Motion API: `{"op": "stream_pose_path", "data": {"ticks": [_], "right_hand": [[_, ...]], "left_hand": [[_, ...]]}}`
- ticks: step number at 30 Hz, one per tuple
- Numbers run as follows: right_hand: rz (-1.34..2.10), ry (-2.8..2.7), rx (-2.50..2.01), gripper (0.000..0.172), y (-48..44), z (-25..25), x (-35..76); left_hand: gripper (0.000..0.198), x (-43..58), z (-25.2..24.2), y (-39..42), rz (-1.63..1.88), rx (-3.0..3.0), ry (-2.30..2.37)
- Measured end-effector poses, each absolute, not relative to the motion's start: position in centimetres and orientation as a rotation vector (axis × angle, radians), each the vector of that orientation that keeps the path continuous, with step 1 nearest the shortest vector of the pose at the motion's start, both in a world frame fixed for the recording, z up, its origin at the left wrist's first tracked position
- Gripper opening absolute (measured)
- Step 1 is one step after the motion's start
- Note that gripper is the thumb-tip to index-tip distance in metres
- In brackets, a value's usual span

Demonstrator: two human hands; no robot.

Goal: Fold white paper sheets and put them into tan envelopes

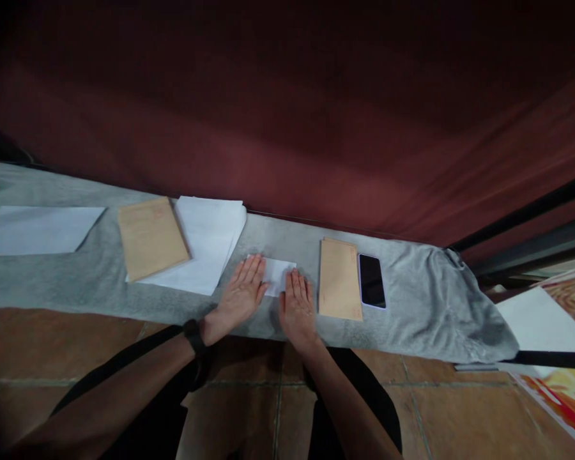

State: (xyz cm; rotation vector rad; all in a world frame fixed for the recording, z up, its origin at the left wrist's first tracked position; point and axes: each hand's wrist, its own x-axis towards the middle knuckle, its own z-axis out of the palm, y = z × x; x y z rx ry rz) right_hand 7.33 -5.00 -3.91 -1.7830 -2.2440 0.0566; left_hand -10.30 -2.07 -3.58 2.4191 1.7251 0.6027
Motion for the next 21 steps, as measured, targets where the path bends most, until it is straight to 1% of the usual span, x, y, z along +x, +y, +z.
{"op": "stream_pose_path", "data": {"ticks": [3,5,14,21], "right_hand": [[0.071,-2.320,-1.697,0.054,-5.4,-4.2,7.7],[0.072,-2.347,-1.668,0.055,-5.5,-4.5,8.0],[0.031,-2.361,-1.620,0.053,-5.4,-4.8,8.8],[-0.065,-2.394,-1.615,0.058,-6.0,-4.9,9.0]], "left_hand": [[0.056,-9.4,-3.0,-3.3,0.516,2.575,1.434],[0.057,-8.9,-2.9,-4.1,0.493,2.611,1.346],[0.065,-9.2,-3.7,-4.6,0.409,2.664,1.336],[0.069,-9.7,-3.8,-4.6,0.422,2.688,1.297]]}}
